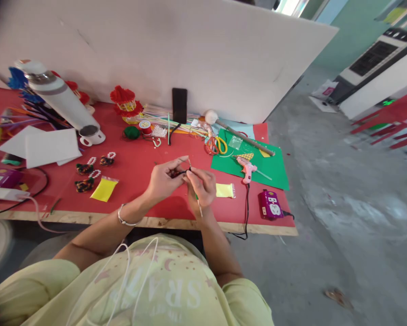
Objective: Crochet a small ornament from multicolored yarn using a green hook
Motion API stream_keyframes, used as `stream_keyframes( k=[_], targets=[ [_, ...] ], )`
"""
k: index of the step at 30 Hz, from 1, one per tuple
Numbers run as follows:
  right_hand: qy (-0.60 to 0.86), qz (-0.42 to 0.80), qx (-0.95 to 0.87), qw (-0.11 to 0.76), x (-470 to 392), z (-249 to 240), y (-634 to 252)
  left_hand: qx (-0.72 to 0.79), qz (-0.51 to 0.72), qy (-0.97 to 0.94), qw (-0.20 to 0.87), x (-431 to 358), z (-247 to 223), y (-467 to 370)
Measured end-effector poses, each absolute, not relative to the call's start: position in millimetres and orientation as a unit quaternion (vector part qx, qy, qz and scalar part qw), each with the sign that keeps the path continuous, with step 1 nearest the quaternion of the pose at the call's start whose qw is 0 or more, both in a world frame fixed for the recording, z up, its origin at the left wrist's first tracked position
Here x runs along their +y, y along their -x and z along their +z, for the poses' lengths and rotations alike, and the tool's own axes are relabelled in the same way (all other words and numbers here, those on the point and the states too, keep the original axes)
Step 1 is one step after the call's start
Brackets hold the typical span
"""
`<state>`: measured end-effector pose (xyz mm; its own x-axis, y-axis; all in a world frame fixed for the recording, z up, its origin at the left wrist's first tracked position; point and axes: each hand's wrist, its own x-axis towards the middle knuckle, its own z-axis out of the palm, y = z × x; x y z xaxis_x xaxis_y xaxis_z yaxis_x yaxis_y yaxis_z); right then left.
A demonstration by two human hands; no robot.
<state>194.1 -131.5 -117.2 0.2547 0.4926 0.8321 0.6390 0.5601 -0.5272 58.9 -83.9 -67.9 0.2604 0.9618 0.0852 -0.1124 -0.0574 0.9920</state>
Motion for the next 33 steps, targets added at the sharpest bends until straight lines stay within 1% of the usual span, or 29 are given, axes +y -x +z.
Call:
stream_keyframes(
  k=[1,3,5,7,10,15,21,26,28,30,32,33],
  targets=[
    [0.455,-0.081,-0.602,0.651,-130,-118,-193,0.368,0.459,-0.525,0.616,-84,-67,-59],
    [0.427,-0.055,-0.602,0.673,-125,-115,-196,0.331,0.412,-0.463,0.712,-82,-62,-54],
    [0.386,0.036,-0.623,0.680,-122,-109,-206,0.313,0.363,-0.421,0.770,-75,-55,-44],
    [0.347,0.129,-0.648,0.665,-121,-101,-220,0.308,0.334,-0.413,0.789,-68,-50,-32],
    [0.325,0.189,-0.677,0.633,-121,-89,-239,0.303,0.322,-0.431,0.786,-62,-46,-21],
    [0.308,0.212,-0.722,0.582,-123,-72,-255,0.299,0.301,-0.474,0.772,-59,-48,-20],
    [0.296,0.237,-0.739,0.557,-124,-56,-260,0.310,0.283,-0.510,0.751,-56,-44,-15],
    [0.287,0.329,-0.713,0.549,-121,-56,-267,0.300,0.266,-0.562,0.723,-52,-41,-12],
    [0.285,0.385,-0.677,0.559,-119,-65,-262,0.290,0.259,-0.587,0.711,-53,-40,-15],
    [0.291,0.424,-0.623,0.589,-118,-80,-249,0.289,0.274,-0.596,0.697,-57,-42,-22],
    [0.331,0.391,-0.555,0.655,-121,-95,-231,0.306,0.328,-0.598,0.664,-63,-45,-32],
    [0.360,0.341,-0.544,0.677,-123,-102,-222,0.324,0.372,-0.606,0.624,-66,-48,-38]
  ],
)
